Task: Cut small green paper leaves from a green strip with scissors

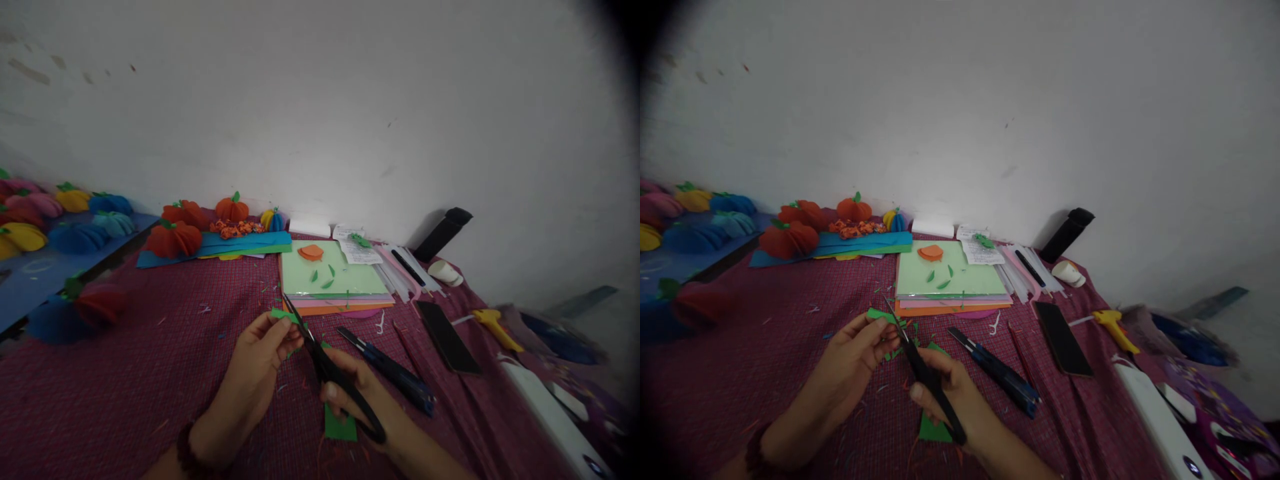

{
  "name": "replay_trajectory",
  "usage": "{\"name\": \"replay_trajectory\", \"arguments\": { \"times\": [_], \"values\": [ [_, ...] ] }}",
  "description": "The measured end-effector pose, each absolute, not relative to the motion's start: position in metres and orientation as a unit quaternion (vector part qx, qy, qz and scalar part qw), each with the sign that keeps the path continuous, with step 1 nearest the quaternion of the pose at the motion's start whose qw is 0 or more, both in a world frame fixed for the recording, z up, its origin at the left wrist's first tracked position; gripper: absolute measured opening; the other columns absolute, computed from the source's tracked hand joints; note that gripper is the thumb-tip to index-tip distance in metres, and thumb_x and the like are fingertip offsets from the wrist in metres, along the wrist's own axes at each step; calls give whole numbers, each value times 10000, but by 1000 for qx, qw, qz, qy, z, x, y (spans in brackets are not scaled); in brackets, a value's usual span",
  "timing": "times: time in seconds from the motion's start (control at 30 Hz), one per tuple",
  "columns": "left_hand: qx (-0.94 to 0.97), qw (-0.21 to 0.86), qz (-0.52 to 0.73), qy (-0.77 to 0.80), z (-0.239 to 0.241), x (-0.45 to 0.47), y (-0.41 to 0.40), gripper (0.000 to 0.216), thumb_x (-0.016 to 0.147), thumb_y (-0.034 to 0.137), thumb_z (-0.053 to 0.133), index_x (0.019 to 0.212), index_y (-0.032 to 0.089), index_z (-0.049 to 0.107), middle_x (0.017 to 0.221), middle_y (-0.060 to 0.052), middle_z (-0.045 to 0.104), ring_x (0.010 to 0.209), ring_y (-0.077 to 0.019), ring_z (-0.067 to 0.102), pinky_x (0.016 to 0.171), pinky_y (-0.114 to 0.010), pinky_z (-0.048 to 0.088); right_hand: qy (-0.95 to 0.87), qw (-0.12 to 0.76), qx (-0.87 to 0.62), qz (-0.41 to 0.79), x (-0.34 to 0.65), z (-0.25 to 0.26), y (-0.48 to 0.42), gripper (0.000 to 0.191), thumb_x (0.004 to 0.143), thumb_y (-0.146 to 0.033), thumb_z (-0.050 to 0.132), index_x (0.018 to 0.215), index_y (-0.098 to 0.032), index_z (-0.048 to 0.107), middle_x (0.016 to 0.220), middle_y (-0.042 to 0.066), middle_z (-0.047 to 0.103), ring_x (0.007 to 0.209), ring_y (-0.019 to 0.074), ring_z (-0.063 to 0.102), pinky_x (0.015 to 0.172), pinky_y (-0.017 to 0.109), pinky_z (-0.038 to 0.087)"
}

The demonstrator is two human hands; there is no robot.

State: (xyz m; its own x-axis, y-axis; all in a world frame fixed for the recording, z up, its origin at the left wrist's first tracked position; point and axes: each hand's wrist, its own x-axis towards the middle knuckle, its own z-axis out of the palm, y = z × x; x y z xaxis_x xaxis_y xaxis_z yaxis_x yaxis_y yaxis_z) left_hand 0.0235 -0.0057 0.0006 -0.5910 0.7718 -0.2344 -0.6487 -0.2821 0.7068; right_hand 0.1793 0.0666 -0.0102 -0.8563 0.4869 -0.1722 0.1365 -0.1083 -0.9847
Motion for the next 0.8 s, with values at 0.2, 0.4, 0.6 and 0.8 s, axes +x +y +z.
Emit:
{"name": "replay_trajectory", "arguments": {
  "times": [0.2, 0.4, 0.6, 0.8],
  "values": [
    [73, 444, 790, 417, 5, 24, -6, 181, 616, 228, 791, 668, 141, 642, 636, 10, 641, 617, -105, 596, 631, -235, 527, -661, 125, -232, 703, 180, -10, 66, 556, 728, -488, 675, 1195, -204, 572, 619, -50, 378, 488, 77, 329, 433, 212, 272],
    [93, 441, 785, 425, 5, 24, -6, 154, 638, 239, 769, 681, 145, 654, 643, 7, 644, 622, -107, 591, 627, -232, 522, -671, 128, -220, 696, 180, -7, 67, 533, 715, -493, 671, 1152, -195, 609, 662, -27, 412, 524, 89, 305, 452, 229, 260],
    [102, 446, 776, 434, 5, 24, -6, 160, 647, 250, 754, 659, 141, 638, 623, 7, 629, 600, -105, 578, 597, -225, 510, -699, 145, -230, 661, 180, 7, 65, 489, 701, -487, 682, 1091, -193, 659, 743, 10, 517, 652, 146, 441, 576, 266, 390],
    [106, 447, 768, 446, 5, 23, -6, 160, 641, 246, 750, 651, 134, 635, 607, 9, 615, 582, -106, 567, 565, -222, 496, -693, 144, -214, 673, 181, 4, 65, 482, 725, -461, 675, 1128, -200, 646, 762, 9, 539, 648, 137, 451, 621, 276, 409]
  ]
}}
